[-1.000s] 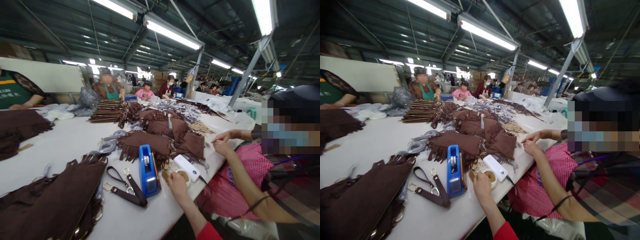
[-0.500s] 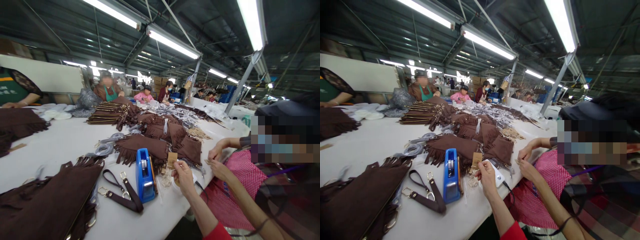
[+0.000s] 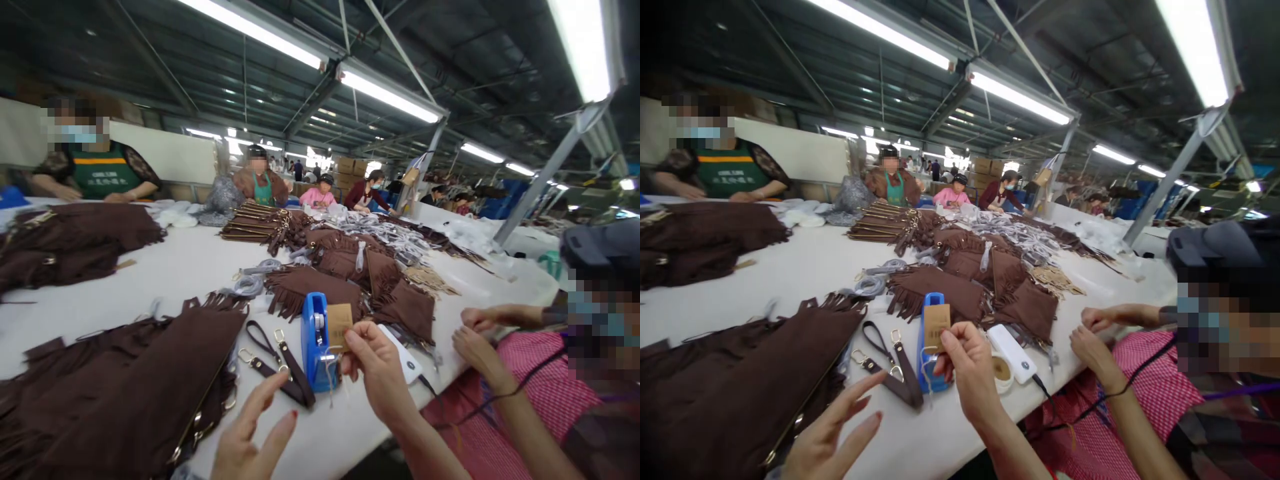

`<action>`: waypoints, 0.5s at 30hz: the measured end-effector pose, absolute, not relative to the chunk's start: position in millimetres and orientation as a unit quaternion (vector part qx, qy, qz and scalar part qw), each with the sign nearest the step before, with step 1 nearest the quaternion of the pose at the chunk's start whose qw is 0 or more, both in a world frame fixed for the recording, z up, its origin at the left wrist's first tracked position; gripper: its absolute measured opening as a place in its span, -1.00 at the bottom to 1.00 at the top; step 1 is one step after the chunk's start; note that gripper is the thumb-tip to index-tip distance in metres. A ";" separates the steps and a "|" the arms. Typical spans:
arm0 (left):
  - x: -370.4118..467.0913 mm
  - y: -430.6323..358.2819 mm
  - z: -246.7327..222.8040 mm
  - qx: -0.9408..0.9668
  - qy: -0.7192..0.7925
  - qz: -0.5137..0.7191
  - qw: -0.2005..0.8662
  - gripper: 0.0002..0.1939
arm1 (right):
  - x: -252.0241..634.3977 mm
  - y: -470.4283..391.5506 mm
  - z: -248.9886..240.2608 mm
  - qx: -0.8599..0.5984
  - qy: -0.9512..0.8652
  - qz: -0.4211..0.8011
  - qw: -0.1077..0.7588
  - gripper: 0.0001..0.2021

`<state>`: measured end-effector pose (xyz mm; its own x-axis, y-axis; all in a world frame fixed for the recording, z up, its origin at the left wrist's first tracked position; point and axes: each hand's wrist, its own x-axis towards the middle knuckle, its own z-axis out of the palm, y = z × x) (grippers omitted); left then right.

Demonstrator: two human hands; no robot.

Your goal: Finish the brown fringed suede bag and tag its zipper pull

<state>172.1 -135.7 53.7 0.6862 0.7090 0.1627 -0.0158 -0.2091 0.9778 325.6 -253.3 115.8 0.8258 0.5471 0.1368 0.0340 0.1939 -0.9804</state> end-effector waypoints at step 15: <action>143.1 -146.5 16.8 0.487 0.421 0.233 0.729 -0.80 | 259.3 -229.1 33.1 -0.606 -0.183 0.282 0.721 -0.65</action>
